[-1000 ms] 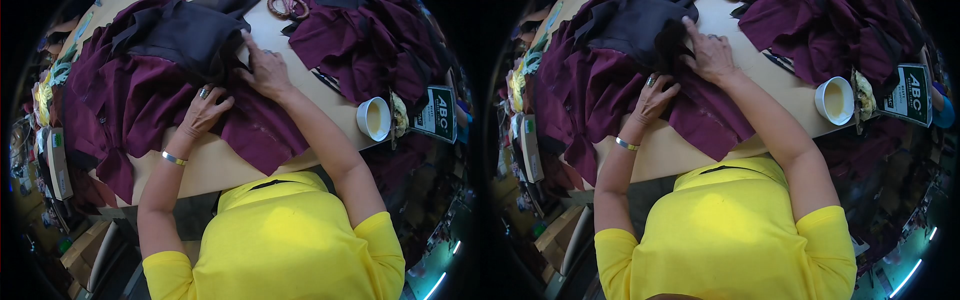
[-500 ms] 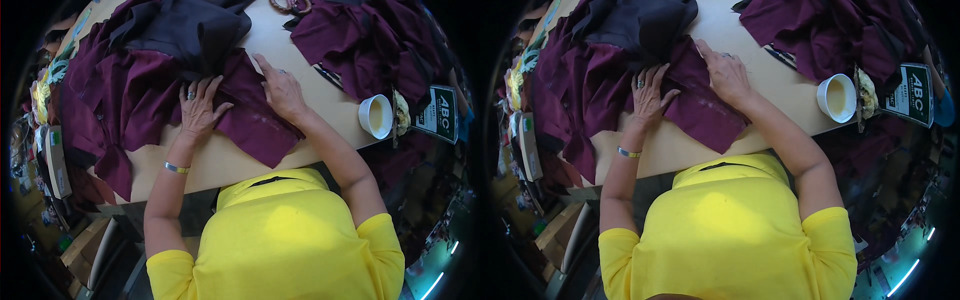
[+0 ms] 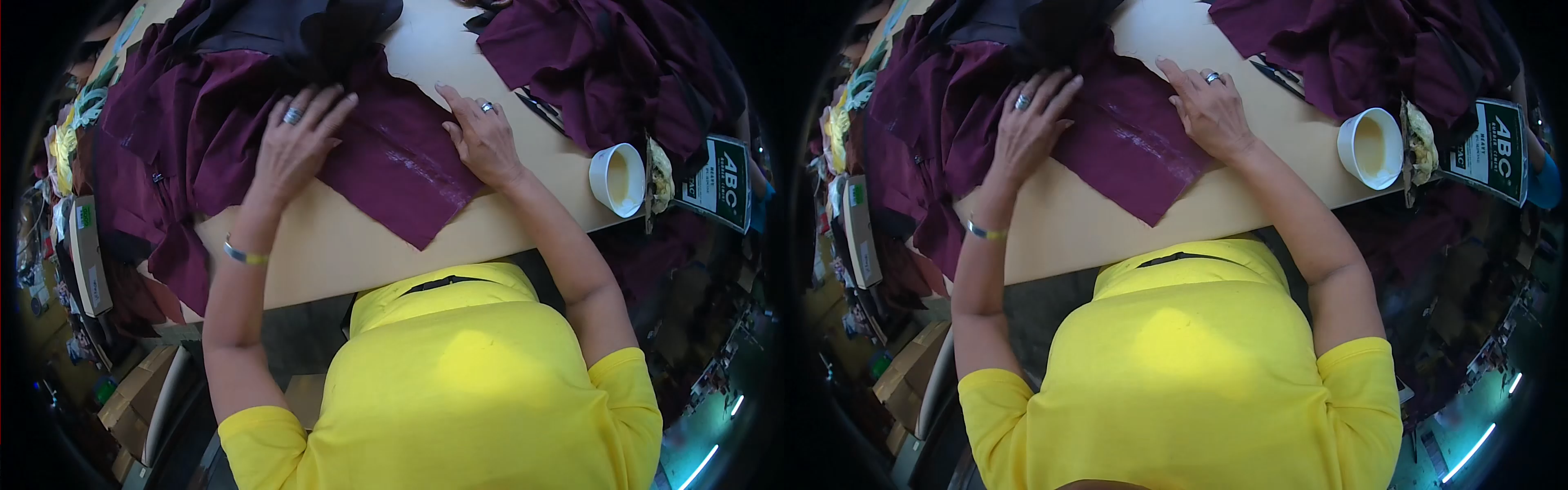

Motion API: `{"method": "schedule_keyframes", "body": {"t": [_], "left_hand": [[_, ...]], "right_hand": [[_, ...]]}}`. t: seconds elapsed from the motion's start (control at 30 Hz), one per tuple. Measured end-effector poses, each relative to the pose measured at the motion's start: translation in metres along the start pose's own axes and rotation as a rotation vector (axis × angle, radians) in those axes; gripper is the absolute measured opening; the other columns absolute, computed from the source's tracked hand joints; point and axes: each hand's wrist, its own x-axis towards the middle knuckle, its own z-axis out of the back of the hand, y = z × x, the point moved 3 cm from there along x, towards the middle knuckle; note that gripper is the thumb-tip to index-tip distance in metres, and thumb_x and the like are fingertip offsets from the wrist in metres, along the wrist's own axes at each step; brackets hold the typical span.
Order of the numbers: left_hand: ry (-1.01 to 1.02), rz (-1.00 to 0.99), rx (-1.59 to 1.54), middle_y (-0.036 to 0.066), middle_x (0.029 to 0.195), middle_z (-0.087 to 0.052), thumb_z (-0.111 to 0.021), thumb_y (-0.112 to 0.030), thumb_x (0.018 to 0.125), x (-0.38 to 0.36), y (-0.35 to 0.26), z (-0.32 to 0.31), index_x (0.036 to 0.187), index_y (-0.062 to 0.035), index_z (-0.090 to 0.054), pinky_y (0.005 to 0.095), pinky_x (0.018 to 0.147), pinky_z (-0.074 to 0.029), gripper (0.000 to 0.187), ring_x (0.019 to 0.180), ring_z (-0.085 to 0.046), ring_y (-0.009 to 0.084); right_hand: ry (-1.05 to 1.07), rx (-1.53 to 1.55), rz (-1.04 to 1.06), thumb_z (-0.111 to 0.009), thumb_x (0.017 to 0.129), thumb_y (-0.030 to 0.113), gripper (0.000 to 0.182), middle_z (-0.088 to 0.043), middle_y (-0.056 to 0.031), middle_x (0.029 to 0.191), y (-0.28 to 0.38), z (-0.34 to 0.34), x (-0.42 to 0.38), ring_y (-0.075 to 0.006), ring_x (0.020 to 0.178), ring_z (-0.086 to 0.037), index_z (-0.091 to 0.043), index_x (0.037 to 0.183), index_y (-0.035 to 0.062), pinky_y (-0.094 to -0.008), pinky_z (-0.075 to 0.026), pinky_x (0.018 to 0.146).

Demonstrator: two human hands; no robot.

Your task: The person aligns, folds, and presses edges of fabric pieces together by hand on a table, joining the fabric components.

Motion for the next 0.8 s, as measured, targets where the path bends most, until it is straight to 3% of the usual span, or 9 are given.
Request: {"method": "schedule_keyframes", "body": {"t": [0.07,0.13,0.17,0.27,0.37,0.47,0.67,0.77,0.8], "left_hand": [[-0.175,-0.093,-0.155,0.008,0.102,-0.057,-0.061,-0.005,0.071,-0.002,-0.035,0.001,0.105,-0.0094,-0.061,0.0357,0.080,-0.049,0.035,0.096,-0.057,0.0259],[-0.080,-0.150,-0.414,0.009,0.098,-0.057,-0.061,-0.005,0.069,-0.009,-0.079,-0.008,0.098,-0.0067,-0.061,0.0351,0.075,-0.051,0.029,0.092,-0.058,0.0260],[-0.110,-0.177,-0.442,0.008,0.094,-0.057,-0.063,-0.007,0.069,-0.010,-0.094,-0.010,0.096,-0.0070,-0.060,0.0352,0.076,-0.050,0.027,0.090,-0.059,0.0256],[-0.152,-0.103,-0.348,0.006,0.097,-0.053,-0.054,-0.010,0.074,-0.015,-0.107,-0.020,0.095,-0.0087,-0.058,0.0321,0.080,-0.046,0.022,0.092,-0.056,0.0204],[-0.167,-0.034,-0.349,0.006,0.101,-0.054,-0.056,-0.009,0.073,-0.010,-0.116,-0.020,0.100,-0.0082,-0.058,0.0347,0.088,-0.043,0.027,0.099,-0.054,0.0216],[-0.210,-0.037,-0.400,0.007,0.108,-0.053,-0.060,-0.007,0.067,0.007,-0.124,-0.021,0.107,-0.0076,-0.058,0.0397,0.100,-0.035,0.040,0.110,-0.049,0.0235],[-0.097,-0.066,-0.477,0.009,0.106,-0.053,-0.062,-0.005,0.061,0.021,-0.120,-0.017,0.102,-0.0074,-0.057,0.0418,0.102,-0.034,0.041,0.110,-0.050,0.0263],[-0.088,-0.147,-0.479,0.008,0.102,-0.054,-0.061,-0.005,0.063,0.027,-0.123,-0.022,0.096,-0.0074,-0.057,0.0403,0.101,-0.036,0.033,0.104,-0.052,0.0256],[-0.103,-0.173,-0.471,0.008,0.101,-0.054,-0.061,-0.005,0.063,0.027,-0.124,-0.024,0.095,-0.0075,-0.057,0.0396,0.099,-0.038,0.033,0.102,-0.052,0.0253]], "right_hand": [[-0.037,-0.018,0.033,-0.062,0.078,0.005,0.061,-0.057,-0.0088,0.089,-0.002,-0.002,-0.003,-0.0257,0.081,-0.054,-0.039,0.133,0.0137,-0.0360,-0.040,0.075],[-0.086,0.026,0.058,-0.063,0.078,0.010,0.060,-0.058,-0.0081,0.084,-0.006,-0.004,-0.004,-0.0261,0.074,-0.056,-0.039,0.132,0.0121,-0.0356,-0.042,0.071],[-0.111,0.047,0.074,-0.063,0.077,0.012,0.059,-0.058,-0.0077,0.082,-0.008,-0.004,-0.004,-0.0263,0.071,-0.056,-0.039,0.132,0.0113,-0.0354,-0.042,0.070],[-0.031,0.225,-0.227,-0.065,0.078,0.015,0.060,-0.060,-0.0085,0.078,-0.004,0.016,-0.011,-0.0281,0.065,-0.057,-0.039,0.132,0.0122,-0.0352,-0.043,0.068],[0.188,0.104,-0.306,-0.066,0.078,0.017,0.060,-0.061,-0.0086,0.073,-0.005,0.028,-0.022,-0.0290,0.062,-0.057,-0.039,0.132,0.0140,-0.0357,-0.044,0.067],[0.094,0.144,-0.157,-0.066,0.078,0.015,0.059,-0.061,-0.0097,0.072,-0.002,0.030,-0.028,-0.0289,0.063,-0.058,-0.040,0.131,0.0161,-0.0355,-0.043,0.066],[0.007,0.207,-0.229,-0.065,0.078,0.011,0.058,-0.059,-0.0092,0.069,-0.022,0.035,-0.029,-0.0285,0.065,-0.059,-0.040,0.130,0.0151,-0.0367,-0.043,0.066],[0.155,0.383,-0.403,-0.063,0.078,0.007,0.058,-0.058,-0.0084,0.068,-0.016,0.038,-0.029,-0.0293,0.065,-0.059,-0.040,0.130,0.0139,-0.0378,-0.043,0.067],[0.181,0.346,-0.364,-0.063,0.078,0.006,0.058,-0.058,-0.0089,0.068,-0.012,0.039,-0.032,-0.0294,0.065,-0.059,-0.039,0.130,0.0134,-0.0378,-0.044,0.066]]}}
